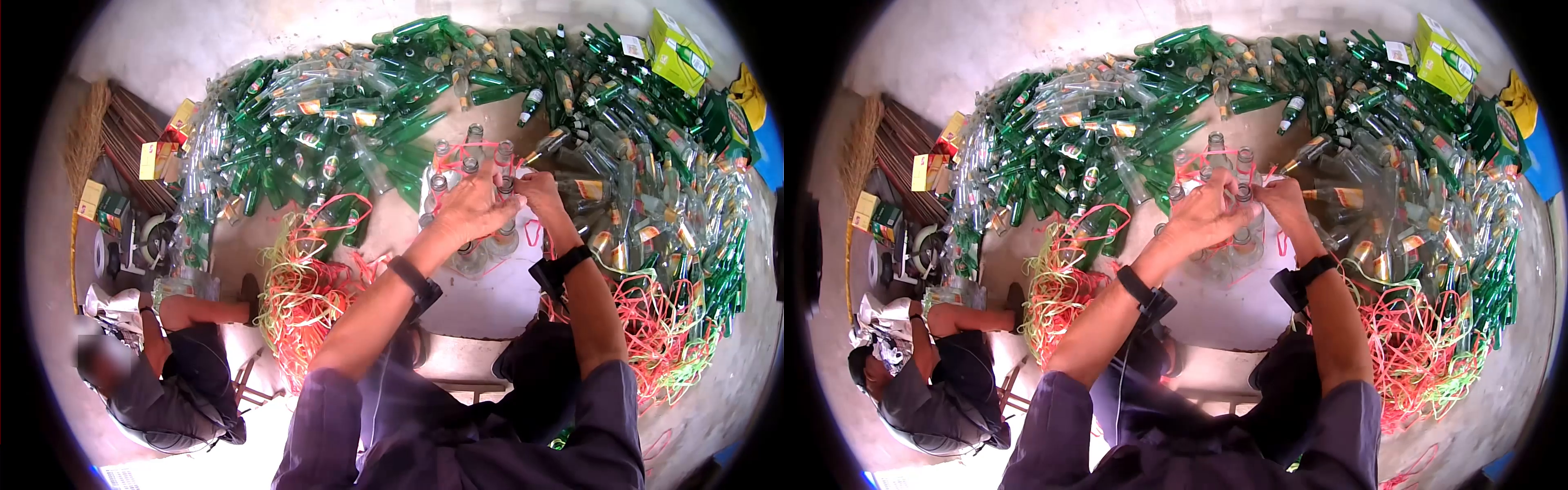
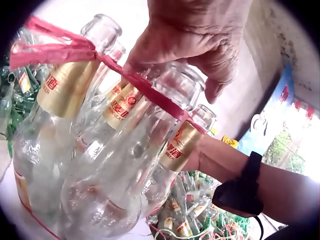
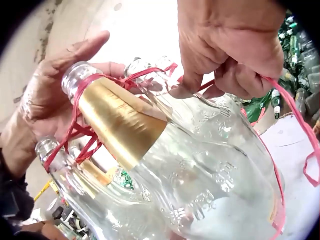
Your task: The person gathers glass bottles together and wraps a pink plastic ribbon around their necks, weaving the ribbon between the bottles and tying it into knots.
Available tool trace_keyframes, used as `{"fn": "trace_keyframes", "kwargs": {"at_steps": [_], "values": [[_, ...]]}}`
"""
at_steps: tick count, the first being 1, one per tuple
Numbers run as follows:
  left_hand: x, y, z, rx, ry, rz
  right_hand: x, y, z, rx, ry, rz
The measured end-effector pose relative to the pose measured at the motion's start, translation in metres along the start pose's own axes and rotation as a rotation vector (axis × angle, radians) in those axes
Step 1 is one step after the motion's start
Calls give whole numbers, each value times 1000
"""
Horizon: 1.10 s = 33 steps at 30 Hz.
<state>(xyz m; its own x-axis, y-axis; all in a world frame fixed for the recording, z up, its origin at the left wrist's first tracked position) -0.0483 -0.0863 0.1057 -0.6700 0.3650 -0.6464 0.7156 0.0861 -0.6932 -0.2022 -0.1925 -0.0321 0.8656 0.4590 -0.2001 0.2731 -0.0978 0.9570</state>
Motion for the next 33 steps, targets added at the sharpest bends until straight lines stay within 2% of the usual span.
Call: {"fn": "trace_keyframes", "kwargs": {"at_steps": [1,3,4,6,7,9,13,15,19,25,27,28,30,33], "values": [[2,5,6,-1,5,4,-2,-1,3,2,-3,5],[7,16,17,111,-13,-49,-6,-5,9,-16,12,-208],[8,20,21,106,-7,-49,-7,-9,14,-10,13,-204],[7,24,28,108,25,-3,-2,-18,28,-54,1,-369],[6,24,27,105,27,1,0,-28,36,-55,1,-364],[4,24,27,106,53,27,4,-34,41,-172,7,-281],[9,33,30,169,43,139,3,-24,30,-101,5,-300],[16,37,29,269,-125,324,5,-22,26,-190,-11,-234],[14,31,22,259,-139,348,5,-16,18,-125,-22,-221],[-1,17,7,117,-68,171,-2,-1,-4,-102,-5,-247],[-6,21,4,215,-184,332,-2,5,-12,-237,29,-46],[-7,22,5,214,-187,333,-2,7,-14,-241,31,-46],[-11,23,6,234,-346,397,-3,9,-15,-187,52,-9],[-16,28,14,191,-404,241,2,0,-5,-291,21,-62]]}}
Point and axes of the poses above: each hand's wrist, its own z-axis towards the middle knuckle, its own x-axis out of the palm, y = z × x, the point moved 1 cm from there along z, towards the middle knuckle, and after that the axes turned 14 degrees about y, right-handed, at the moved point
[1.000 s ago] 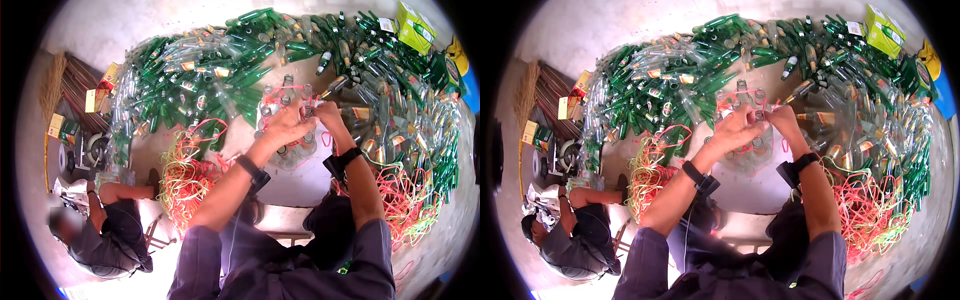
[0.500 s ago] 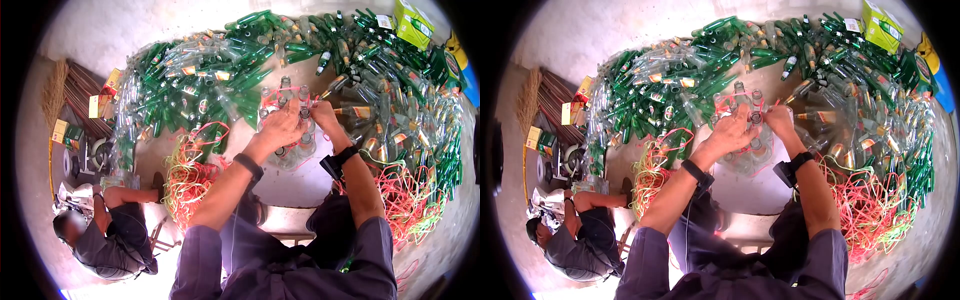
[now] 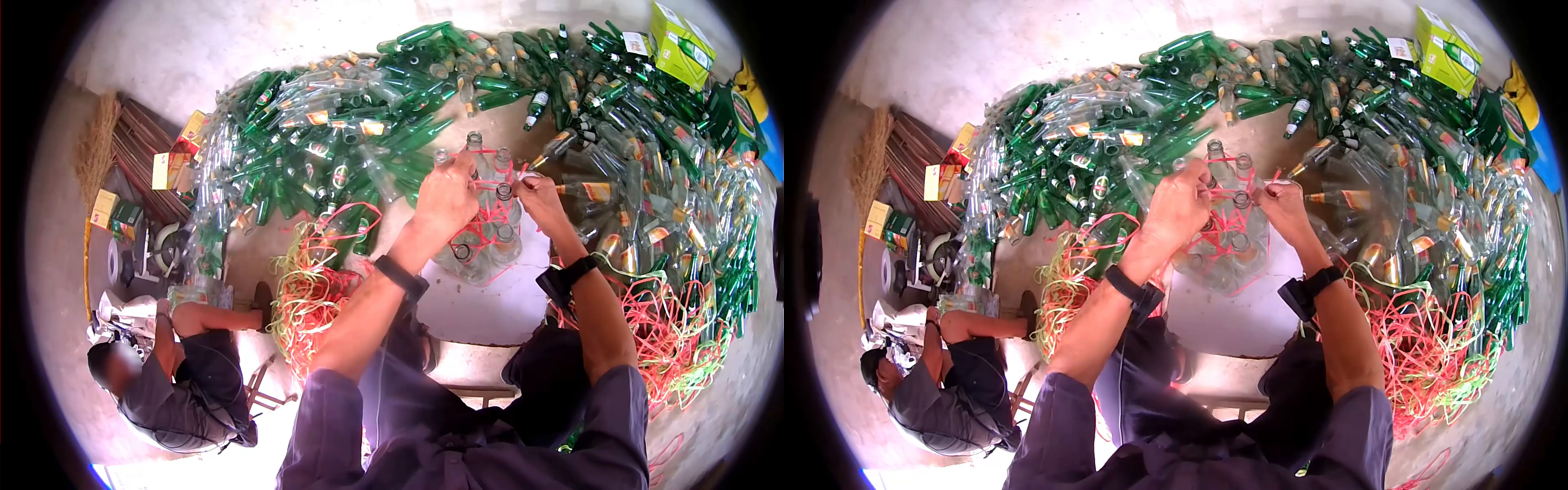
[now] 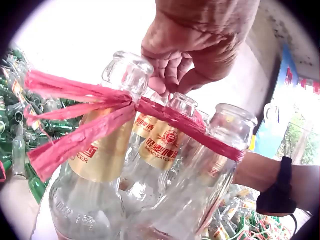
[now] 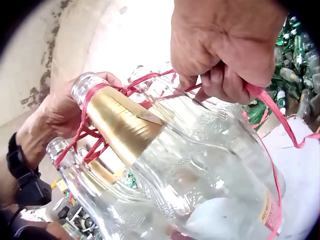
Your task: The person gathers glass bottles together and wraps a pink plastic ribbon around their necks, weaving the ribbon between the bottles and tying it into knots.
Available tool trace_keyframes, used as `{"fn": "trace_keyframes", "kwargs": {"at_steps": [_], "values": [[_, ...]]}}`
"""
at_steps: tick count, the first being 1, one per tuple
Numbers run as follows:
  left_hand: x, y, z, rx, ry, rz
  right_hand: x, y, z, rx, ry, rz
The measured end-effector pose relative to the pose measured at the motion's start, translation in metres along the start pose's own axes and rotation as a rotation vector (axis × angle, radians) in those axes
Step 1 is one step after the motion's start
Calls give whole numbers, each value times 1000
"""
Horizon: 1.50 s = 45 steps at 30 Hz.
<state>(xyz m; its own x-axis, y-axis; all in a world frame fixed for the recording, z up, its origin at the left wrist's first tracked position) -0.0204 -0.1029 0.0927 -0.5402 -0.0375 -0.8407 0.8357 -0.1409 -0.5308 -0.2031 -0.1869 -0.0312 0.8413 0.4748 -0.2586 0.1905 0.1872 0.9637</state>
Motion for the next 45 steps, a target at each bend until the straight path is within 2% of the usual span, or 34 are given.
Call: {"fn": "trace_keyframes", "kwargs": {"at_steps": [7,13,16,18,19,21,25,26,30,34,36,37,39,42,45], "values": [[-3,22,17,17,-95,-111,3,3,-2,-82,-19,-61],[2,24,25,-34,-161,-83,3,13,-9,-10,26,138],[3,27,32,-34,-145,-60,4,17,-12,29,45,186],[1,28,36,-39,-41,34,6,17,-12,-87,-21,146],[0,25,36,-39,-40,35,5,18,-13,-87,-21,147],[1,20,38,-148,44,139,-2,22,-18,-49,-1,-11],[9,31,40,-143,95,135,-4,30,-26,-16,-7,-16],[15,36,40,-152,95,209,-5,32,-28,-13,-11,-14],[5,13,28,-162,149,297,-7,24,-34,-1,-32,6],[7,2,11,-151,120,324,-9,32,-41,-17,-45,1],[4,-10,-2,-207,110,124,-8,26,-41,10,-39,-26],[10,-10,-11,-207,109,125,-8,22,-41,8,-38,-25],[26,-11,-28,-45,-41,241,-7,15,-41,34,-47,-40],[36,-19,-51,-59,19,318,-6,26,-44,20,-73,-64],[34,-23,-64,-6,41,254,-6,22,-44,-7,-71,-63]]}}
Point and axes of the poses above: each hand's wrist, its own z-axis towards the middle knuckle, its own x-axis out of the palm, y = z × x, the point moved 1 cm from there along z, towards the middle knuckle, and after that the axes turned 14 degrees about y, right-handed, at the moved point
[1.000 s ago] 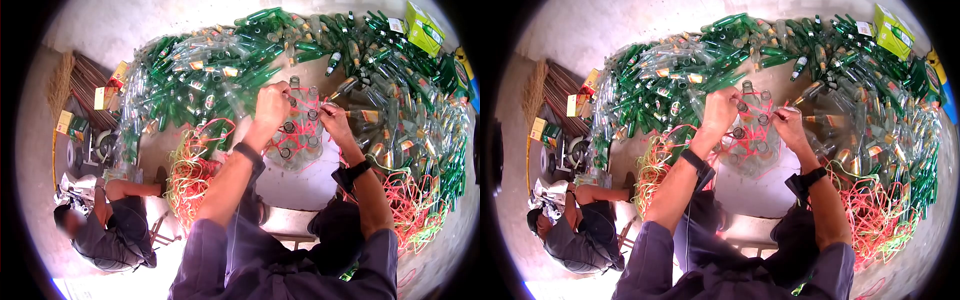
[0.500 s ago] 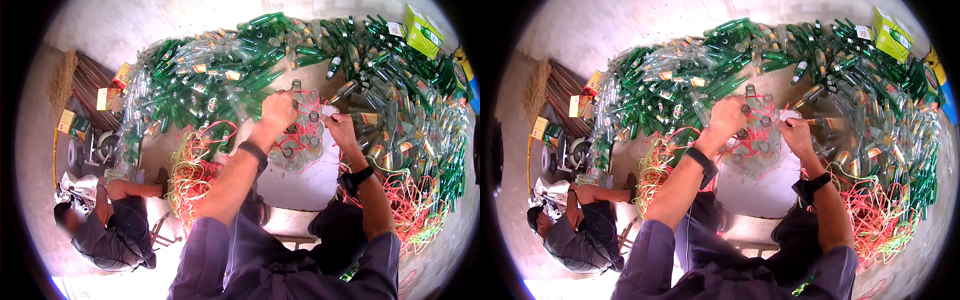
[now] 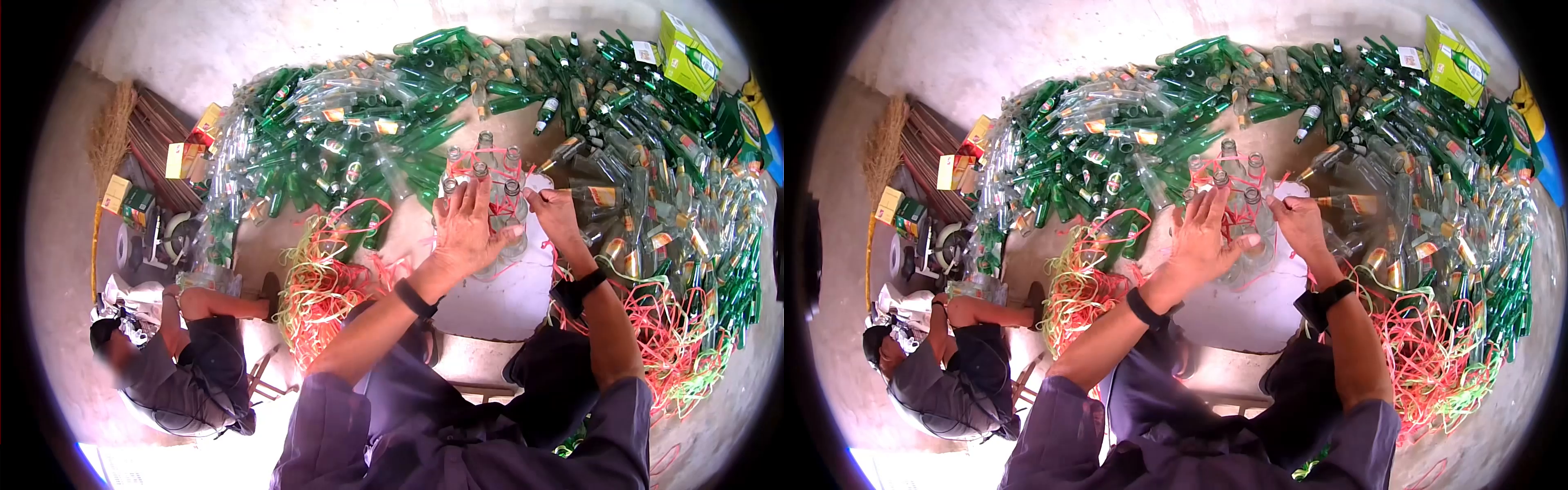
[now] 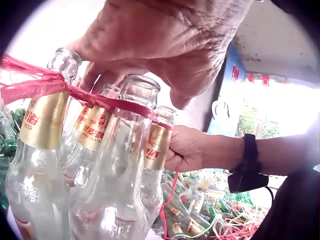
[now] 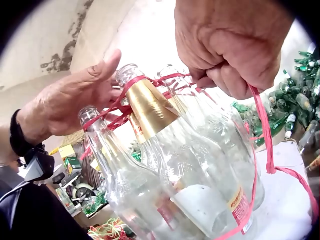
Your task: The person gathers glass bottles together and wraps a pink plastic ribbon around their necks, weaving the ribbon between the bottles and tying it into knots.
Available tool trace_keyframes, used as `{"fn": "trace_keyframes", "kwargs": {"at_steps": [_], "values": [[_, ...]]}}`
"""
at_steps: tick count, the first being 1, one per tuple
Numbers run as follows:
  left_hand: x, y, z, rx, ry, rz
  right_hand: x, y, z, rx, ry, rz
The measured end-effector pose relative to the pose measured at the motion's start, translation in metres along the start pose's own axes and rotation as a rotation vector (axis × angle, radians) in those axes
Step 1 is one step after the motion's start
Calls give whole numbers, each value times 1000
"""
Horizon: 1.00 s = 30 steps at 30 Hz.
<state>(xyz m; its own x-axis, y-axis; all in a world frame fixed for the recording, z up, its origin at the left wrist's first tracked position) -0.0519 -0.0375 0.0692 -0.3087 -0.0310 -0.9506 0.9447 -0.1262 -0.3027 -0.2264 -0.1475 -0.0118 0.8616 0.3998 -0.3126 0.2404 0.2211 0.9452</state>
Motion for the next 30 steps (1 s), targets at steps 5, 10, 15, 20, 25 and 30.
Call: {"fn": "trace_keyframes", "kwargs": {"at_steps": [5,10,15,20,25,30], "values": [[4,3,-17,27,4,186,-1,-5,4,-38,-4,5],[-3,3,-17,48,31,146,-7,-1,0,-56,35,-10],[-12,5,-20,74,78,135,-14,6,-8,-100,18,-75],[-13,28,-17,132,81,159,-18,8,-17,-107,64,-140],[-31,43,-19,151,45,326,-23,11,-26,-125,81,-189],[-29,84,-4,101,22,227,-24,16,-32,-118,99,-206]]}}
Point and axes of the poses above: each hand's wrist, its own z-axis towards the middle knuckle, its own x-axis out of the palm, y = z × x, the point moved 1 cm from there along z, towards the middle knuckle, and after that the axes turned 14 degrees about y, right-handed, at the moved point
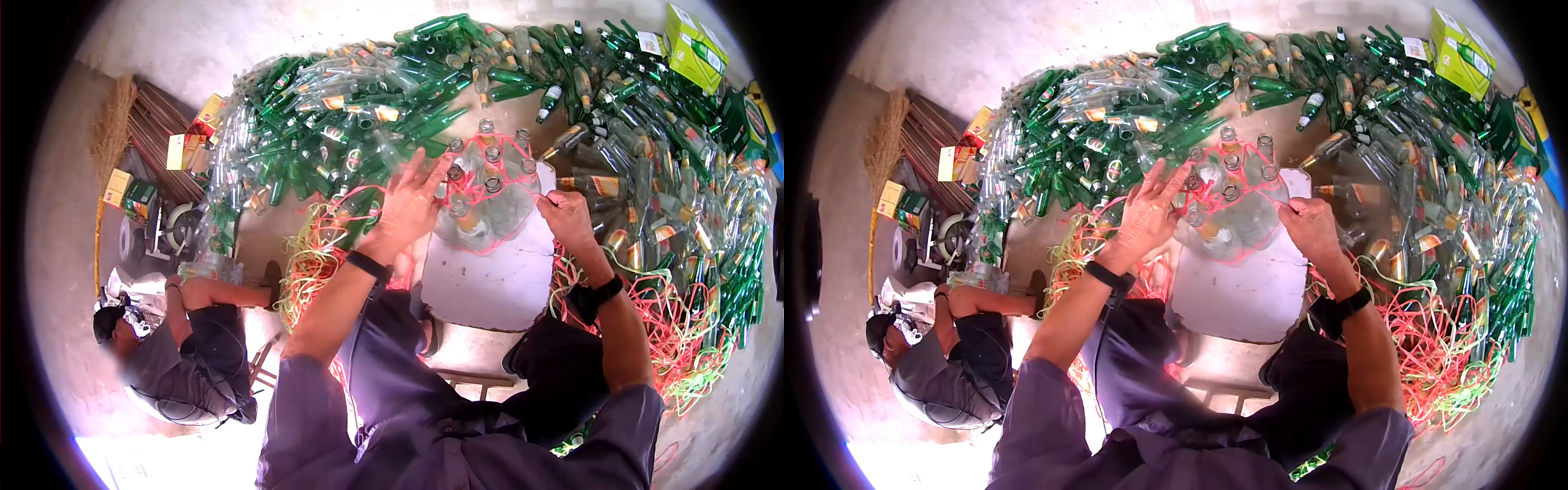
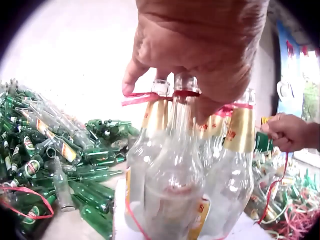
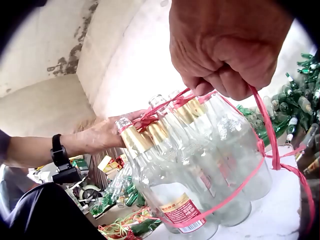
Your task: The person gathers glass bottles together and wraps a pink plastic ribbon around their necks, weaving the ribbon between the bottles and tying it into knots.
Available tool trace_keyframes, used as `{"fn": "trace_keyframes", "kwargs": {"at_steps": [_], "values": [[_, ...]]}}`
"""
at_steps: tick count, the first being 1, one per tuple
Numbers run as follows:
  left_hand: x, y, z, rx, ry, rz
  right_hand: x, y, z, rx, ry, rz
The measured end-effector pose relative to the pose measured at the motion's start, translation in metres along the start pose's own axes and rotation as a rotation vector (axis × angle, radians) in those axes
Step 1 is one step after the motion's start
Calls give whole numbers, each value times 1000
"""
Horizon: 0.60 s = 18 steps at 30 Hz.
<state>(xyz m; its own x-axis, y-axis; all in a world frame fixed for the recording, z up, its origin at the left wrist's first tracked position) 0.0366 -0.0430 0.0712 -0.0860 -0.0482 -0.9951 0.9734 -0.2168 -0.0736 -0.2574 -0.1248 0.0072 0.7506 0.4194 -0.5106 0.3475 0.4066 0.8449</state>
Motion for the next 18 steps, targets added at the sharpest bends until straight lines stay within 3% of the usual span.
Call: {"fn": "trace_keyframes", "kwargs": {"at_steps": [2,6,10,16,18], "values": [[3,8,9,8,48,-107,3,0,-2,24,-4,40],[8,13,17,57,-66,17,13,10,-4,-5,2,42],[9,14,16,76,-57,-9,13,12,-4,-29,10,19],[-10,10,11,31,149,-56,12,18,-6,-19,46,32],[-14,-4,8,-103,219,-85,12,13,-5,3,57,47]]}}
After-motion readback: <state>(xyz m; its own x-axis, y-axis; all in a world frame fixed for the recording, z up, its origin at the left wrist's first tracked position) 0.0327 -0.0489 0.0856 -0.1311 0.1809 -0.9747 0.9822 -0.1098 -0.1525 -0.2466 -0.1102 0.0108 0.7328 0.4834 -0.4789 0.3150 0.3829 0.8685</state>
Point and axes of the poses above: each hand's wrist, its own z-axis towards the middle knuckle, its own x-axis out of the palm, y = z × x, the point moved 1 cm from there along z, towards the middle knuckle, and after that the axes turned 14 degrees about y, right-handed, at the moved point
